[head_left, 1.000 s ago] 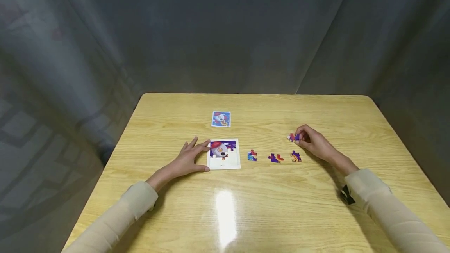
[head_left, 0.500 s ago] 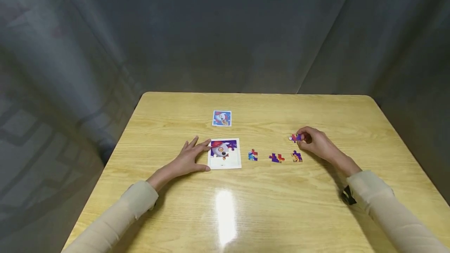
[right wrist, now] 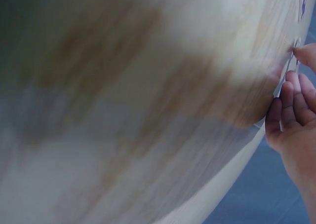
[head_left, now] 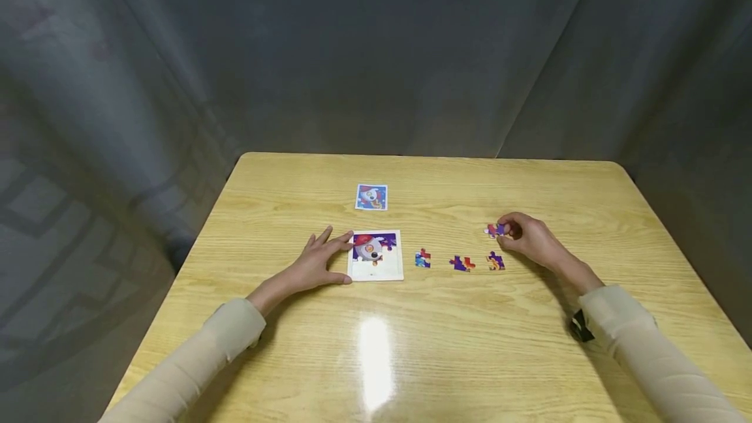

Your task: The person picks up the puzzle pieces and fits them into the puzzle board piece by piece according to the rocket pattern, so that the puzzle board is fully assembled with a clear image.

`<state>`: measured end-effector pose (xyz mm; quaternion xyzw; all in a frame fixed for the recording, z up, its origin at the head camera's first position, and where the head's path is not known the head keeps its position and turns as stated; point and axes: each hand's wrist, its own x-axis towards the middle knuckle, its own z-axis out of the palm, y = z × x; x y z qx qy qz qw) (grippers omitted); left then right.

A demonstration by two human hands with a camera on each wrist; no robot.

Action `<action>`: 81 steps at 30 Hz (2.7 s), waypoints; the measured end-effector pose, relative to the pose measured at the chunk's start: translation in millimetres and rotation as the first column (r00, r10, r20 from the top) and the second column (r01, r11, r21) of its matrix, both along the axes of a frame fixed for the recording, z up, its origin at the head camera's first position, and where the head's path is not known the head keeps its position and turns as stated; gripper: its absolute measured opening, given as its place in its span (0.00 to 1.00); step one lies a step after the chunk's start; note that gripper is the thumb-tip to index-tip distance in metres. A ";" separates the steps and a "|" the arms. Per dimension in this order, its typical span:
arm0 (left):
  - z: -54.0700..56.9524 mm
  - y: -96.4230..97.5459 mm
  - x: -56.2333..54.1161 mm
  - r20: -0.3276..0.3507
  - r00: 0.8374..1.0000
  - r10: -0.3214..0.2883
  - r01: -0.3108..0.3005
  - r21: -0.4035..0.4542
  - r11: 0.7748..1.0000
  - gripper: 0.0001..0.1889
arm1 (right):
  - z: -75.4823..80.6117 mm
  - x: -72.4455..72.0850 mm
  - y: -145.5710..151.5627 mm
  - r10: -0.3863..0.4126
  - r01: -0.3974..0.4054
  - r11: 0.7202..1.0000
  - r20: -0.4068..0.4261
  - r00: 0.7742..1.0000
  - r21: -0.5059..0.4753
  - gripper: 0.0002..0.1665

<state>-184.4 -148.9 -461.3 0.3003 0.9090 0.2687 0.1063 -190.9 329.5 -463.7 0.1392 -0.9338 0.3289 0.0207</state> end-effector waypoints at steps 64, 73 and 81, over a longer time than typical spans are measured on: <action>2.8 0.9 1.3 0.021 1.000 0.006 -0.005 -0.026 1.000 0.37 | 19.1 15.9 -91.2 0.068 -0.073 0.959 -0.029 0.997 -0.275 0.17; 3.9 0.6 1.6 0.013 1.000 0.003 -0.003 -0.023 1.000 0.37 | 17.4 13.4 -104.4 0.095 -0.088 0.960 0.013 0.995 -0.265 0.18; 1.9 0.4 1.1 0.028 1.000 0.007 -0.006 -0.014 1.000 0.36 | 15.8 8.0 -122.9 0.154 -0.145 0.961 0.021 0.988 -0.234 0.20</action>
